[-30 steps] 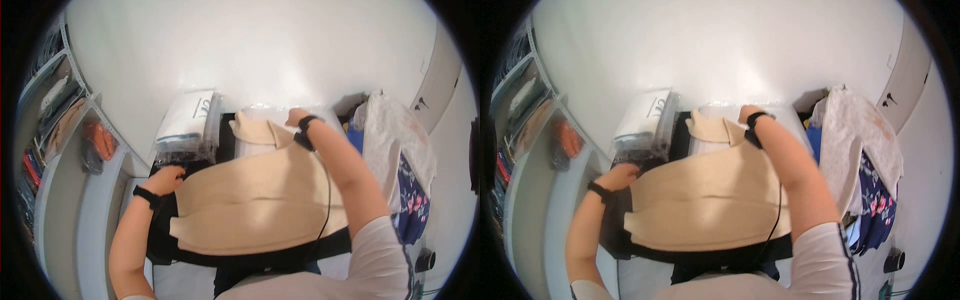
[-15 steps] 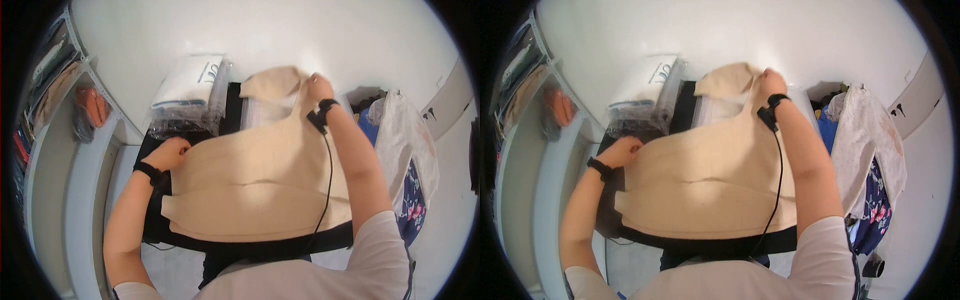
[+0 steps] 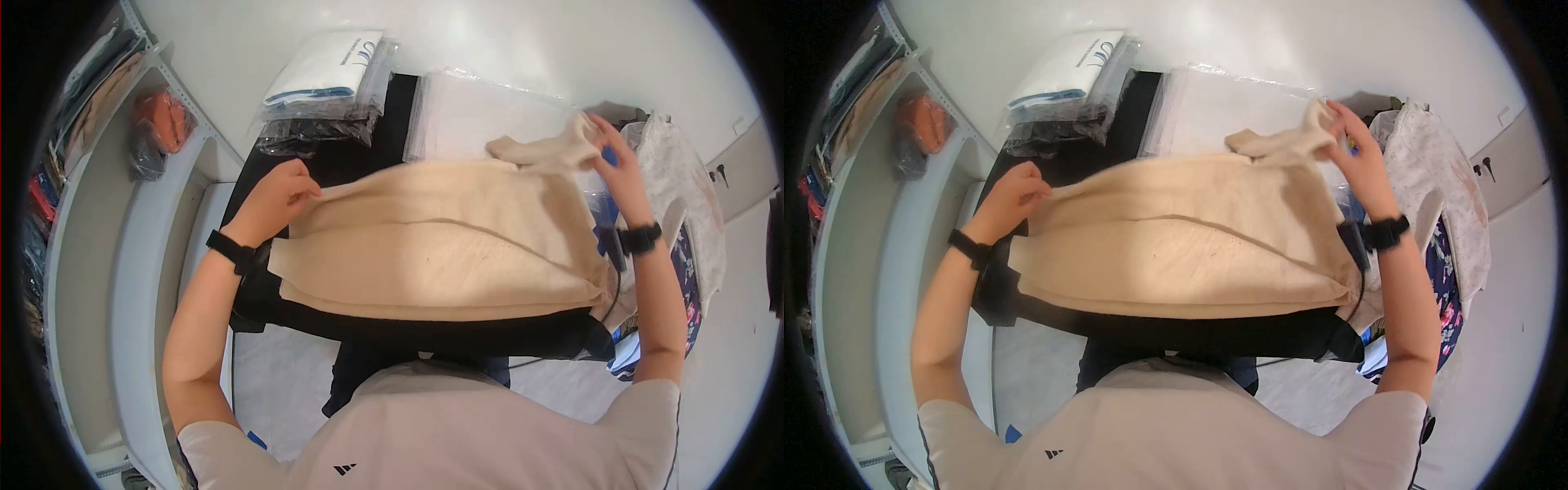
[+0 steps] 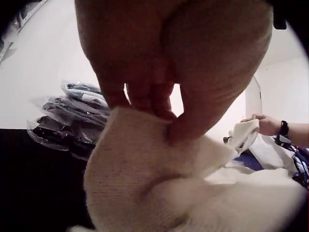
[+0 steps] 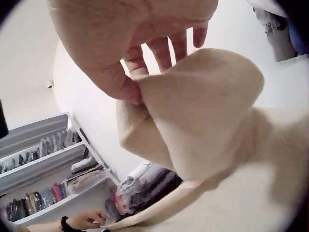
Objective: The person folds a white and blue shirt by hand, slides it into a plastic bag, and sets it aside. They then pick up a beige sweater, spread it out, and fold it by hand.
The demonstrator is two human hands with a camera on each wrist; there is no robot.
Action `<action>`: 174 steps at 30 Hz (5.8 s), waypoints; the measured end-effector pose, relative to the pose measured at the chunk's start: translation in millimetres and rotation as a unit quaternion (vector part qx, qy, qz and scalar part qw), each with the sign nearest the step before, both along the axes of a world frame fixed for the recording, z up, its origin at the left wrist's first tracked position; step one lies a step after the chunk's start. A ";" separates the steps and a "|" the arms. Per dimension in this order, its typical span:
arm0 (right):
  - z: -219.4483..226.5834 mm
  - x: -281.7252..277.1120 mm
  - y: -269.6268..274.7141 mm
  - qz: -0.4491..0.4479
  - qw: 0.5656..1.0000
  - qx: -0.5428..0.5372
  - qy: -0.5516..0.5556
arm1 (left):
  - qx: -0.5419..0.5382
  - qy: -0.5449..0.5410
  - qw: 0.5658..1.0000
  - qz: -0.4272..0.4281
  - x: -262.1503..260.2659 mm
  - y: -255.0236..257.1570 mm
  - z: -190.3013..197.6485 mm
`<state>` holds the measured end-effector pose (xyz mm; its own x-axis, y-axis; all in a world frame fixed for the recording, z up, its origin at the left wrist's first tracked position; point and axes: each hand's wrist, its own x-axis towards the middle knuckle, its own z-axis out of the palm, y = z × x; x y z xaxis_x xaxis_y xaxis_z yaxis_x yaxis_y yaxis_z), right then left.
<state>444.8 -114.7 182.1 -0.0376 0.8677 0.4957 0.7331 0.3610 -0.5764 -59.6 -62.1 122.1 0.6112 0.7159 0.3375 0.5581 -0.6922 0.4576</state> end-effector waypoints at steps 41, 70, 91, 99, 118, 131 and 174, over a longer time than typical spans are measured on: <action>-47.8 72.8 -28.3 -0.039 0.892 -0.394 0.220 | -0.031 -0.013 0.979 -0.201 167.6 -131.2 119.2; -107.2 100.9 -14.6 -0.044 0.945 -0.312 0.087 | -0.211 -0.101 0.921 -0.312 131.7 -153.1 124.4; -112.7 106.8 -9.4 0.007 0.925 -0.356 0.133 | -0.464 -0.210 0.846 0.157 7.9 -42.9 -19.4; -112.3 106.7 -7.6 0.034 0.931 -0.346 0.116 | -0.410 -0.132 0.900 0.065 15.9 -58.6 4.4; -66.0 -104.4 -18.7 0.287 0.926 -0.065 -0.235 | -0.397 -0.005 0.870 -0.293 61.5 -98.1 50.7; -90.2 -138.0 2.8 0.201 0.928 -0.193 -0.248 | 0.027 0.169 0.982 0.080 38.5 -68.2 -19.2; -87.7 85.8 -16.3 0.018 0.963 -0.257 -0.082 | -0.064 0.124 0.990 -0.021 131.2 -181.5 -34.7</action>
<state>530.6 -131.0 94.4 -0.1138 0.9934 -0.0140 0.8214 0.0862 -0.5638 71.6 -243.6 87.4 0.6942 0.7151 0.0821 0.6357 -0.6627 0.3959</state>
